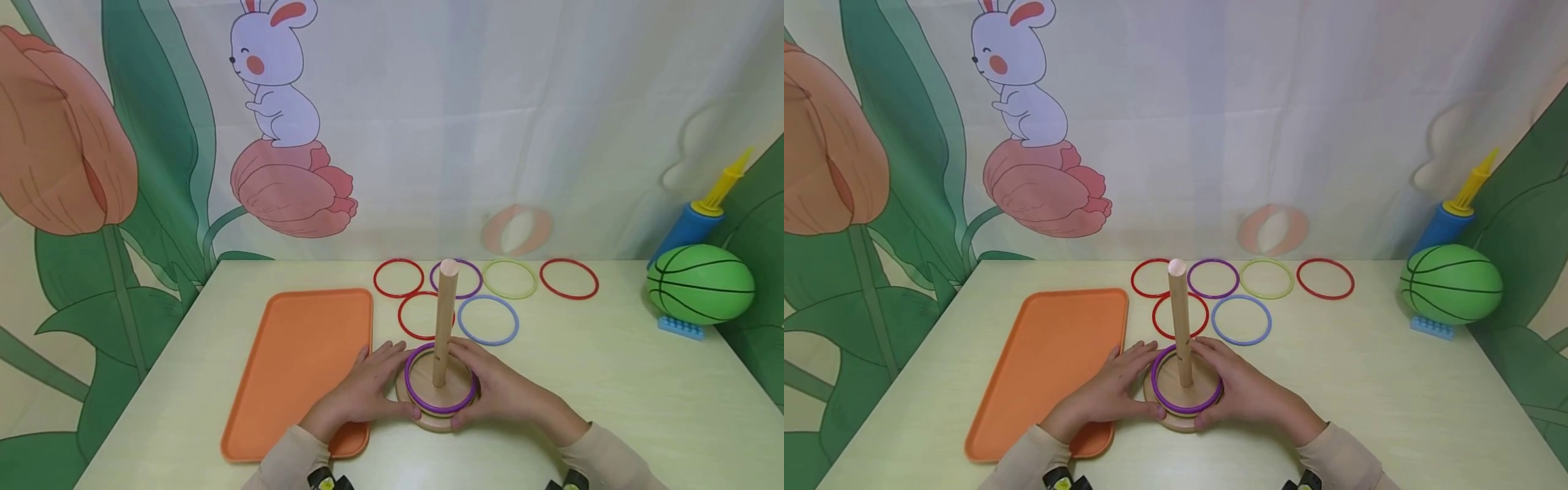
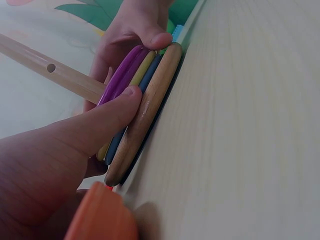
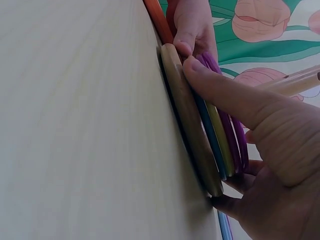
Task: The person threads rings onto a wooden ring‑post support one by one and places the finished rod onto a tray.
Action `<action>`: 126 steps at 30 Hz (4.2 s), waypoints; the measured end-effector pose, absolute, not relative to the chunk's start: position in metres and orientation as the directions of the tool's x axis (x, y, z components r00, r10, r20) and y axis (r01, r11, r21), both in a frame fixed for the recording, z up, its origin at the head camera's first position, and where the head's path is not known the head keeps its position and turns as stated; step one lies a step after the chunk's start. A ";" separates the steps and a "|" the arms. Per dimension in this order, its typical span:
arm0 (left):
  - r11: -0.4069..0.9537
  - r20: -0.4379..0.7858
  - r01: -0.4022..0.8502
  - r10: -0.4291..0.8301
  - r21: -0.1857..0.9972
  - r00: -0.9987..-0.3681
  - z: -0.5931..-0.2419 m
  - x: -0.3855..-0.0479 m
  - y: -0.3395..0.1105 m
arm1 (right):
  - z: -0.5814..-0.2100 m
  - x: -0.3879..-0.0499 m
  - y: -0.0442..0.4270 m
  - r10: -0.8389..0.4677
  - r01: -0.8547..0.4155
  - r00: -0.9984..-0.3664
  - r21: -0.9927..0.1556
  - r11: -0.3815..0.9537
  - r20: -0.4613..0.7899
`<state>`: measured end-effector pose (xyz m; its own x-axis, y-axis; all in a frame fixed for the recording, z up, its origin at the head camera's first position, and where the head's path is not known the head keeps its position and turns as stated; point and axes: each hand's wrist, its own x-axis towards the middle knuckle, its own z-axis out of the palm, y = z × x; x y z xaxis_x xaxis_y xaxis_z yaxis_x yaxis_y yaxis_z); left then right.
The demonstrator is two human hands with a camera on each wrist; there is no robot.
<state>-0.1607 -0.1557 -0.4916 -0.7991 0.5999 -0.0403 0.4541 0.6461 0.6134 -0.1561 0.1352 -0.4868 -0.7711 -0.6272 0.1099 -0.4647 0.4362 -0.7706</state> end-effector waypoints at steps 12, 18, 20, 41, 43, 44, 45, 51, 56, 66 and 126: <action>0.642 -0.035 0.458 0.602 0.615 -0.798 -0.492 -0.161 -0.156 | -0.488 -0.156 0.135 -0.627 -0.466 -0.771 -0.771 0.433 0.114; 0.640 -0.036 0.454 0.602 0.620 -0.798 -0.491 -0.161 -0.156 | -0.488 -0.155 0.134 -0.623 -0.466 -0.775 -0.763 0.448 0.107; 0.641 -0.041 0.453 0.602 0.619 -0.797 -0.491 -0.160 -0.156 | -0.488 -0.154 0.134 -0.623 -0.468 -0.775 -0.760 0.452 0.106; 0.654 -0.053 0.441 0.592 0.615 -0.804 -0.491 -0.160 -0.155 | -0.486 -0.152 0.134 -0.633 -0.471 -0.768 -0.755 0.457 0.095; 0.652 -0.051 0.443 0.593 0.615 -0.803 -0.491 -0.160 -0.155 | -0.486 -0.152 0.134 -0.634 -0.470 -0.767 -0.756 0.456 0.095; 0.651 -0.049 0.444 0.594 0.616 -0.803 -0.491 -0.160 -0.155 | -0.486 -0.151 0.134 -0.634 -0.470 -0.767 -0.756 0.455 0.095; 0.648 -0.045 0.446 0.595 0.617 -0.802 -0.490 -0.160 -0.155 | -0.486 -0.151 0.134 -0.635 -0.471 -0.766 -0.756 0.454 0.095; 0.637 -0.028 0.453 0.598 0.623 -0.801 -0.490 -0.160 -0.155 | -0.487 -0.152 0.134 -0.638 -0.476 -0.764 -0.752 0.456 0.097; 0.644 -0.037 0.443 0.590 0.624 -0.806 -0.490 -0.160 -0.155 | -0.486 -0.151 0.134 -0.636 -0.473 -0.766 -0.750 0.463 0.090; 0.637 -0.020 0.454 0.593 0.623 -0.805 -0.490 -0.159 -0.155 | -0.486 -0.152 0.134 -0.640 -0.482 -0.761 -0.753 0.449 0.106; 0.618 0.003 0.480 0.612 0.623 -0.791 -0.495 -0.161 -0.157 | -0.512 -0.218 0.313 0.033 0.025 -0.999 -0.593 0.805 0.002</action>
